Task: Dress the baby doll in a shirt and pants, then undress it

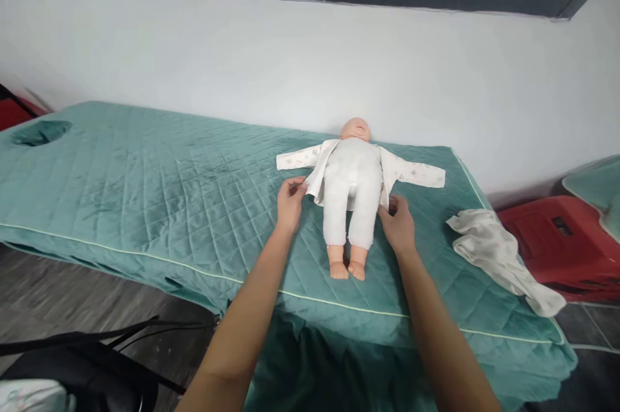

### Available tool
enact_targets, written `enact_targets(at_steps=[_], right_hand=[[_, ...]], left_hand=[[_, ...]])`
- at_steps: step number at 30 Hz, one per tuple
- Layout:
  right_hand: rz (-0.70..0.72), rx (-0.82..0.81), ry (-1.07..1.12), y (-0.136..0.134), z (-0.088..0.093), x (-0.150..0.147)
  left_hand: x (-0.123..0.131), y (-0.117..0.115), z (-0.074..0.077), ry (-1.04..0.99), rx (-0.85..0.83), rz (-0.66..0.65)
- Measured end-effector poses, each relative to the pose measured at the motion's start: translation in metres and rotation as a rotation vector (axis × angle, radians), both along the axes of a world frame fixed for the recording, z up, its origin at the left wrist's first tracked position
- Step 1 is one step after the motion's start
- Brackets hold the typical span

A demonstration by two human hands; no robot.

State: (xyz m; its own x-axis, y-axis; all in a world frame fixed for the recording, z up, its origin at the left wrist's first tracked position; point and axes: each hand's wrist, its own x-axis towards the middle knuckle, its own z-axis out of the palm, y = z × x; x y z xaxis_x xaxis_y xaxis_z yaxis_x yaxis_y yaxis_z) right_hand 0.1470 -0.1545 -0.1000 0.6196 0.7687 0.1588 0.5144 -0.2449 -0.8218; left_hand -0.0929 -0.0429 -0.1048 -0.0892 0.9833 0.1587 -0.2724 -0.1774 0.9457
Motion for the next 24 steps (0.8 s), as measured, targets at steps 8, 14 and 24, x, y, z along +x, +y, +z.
enact_targets(at_steps=[8,14,24], right_hand=[[-0.193,0.276,0.131,-0.014,0.003,0.003],[-0.257,0.434,0.258,-0.026,-0.005,0.006],[0.061,0.292,0.019,-0.114,0.003,0.011]], left_hand=[[-0.001,0.003,-0.008,0.218,0.071,0.190],[-0.001,-0.002,0.000,0.233,0.080,0.235],[-0.003,0.013,-0.014,0.195,0.093,0.198]])
